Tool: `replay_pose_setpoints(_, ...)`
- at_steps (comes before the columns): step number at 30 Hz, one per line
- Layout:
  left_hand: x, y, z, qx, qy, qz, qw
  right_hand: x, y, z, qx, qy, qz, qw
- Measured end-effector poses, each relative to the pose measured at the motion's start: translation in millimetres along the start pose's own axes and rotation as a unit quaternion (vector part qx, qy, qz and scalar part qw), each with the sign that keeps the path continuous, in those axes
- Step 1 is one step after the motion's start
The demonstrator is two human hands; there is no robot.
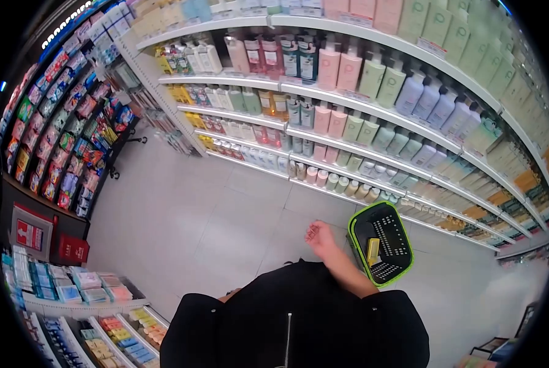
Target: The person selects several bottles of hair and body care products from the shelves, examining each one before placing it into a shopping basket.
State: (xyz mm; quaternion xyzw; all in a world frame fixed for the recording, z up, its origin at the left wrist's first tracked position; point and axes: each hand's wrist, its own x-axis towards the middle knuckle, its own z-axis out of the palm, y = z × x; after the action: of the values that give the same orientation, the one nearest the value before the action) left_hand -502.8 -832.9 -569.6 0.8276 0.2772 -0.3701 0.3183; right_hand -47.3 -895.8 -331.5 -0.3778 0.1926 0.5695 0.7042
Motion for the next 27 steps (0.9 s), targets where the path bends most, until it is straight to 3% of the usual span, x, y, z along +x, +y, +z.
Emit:
replay_pose_setpoints(4, 0.9, -19.3, 38.9, -0.078, 0.015, -0.058, 0.995, 8.2, 31.2, 31.0, -0.050, 0.046, 0.025, 0.997)
replay_pose_setpoints(7, 16.0, -9.1, 54.5, -0.124, 0.109, -0.073, 0.984, 34.5, 56.5, 42.6, -0.117, 0.054, 0.084, 0.988)
replay_pose_setpoints(9, 3.2, 7.3, 36.8, -0.355, 0.138, -0.114, 0.918, 45.7, 79.1, 66.8, -0.172, 0.068, 0.103, 0.977)
replay_pose_setpoints(11, 13.3, 7.0, 36.9, -0.406, 0.180, -0.153, 0.883, 57.4, 101.1, 87.5, -0.224, 0.064, 0.112, 0.966)
replay_pose_setpoints(14, 30.1, -2.1, 58.5, -0.539, 0.142, -0.160, 0.815, 65.2, 121.6, 121.4, -0.243, 0.050, 0.135, 0.959)
replay_pose_setpoints(21, 4.8, -34.0, 12.3, -0.400, 0.053, -0.203, 0.892, 130.8, 108.4, 158.3, -0.222, 0.063, 0.152, 0.961)
replay_pose_setpoints(27, 31.4, -94.6, -119.2, -0.214, 0.007, -0.201, 0.956, 200.6, 54.2, 213.4, -0.136, 0.051, 0.121, 0.982)
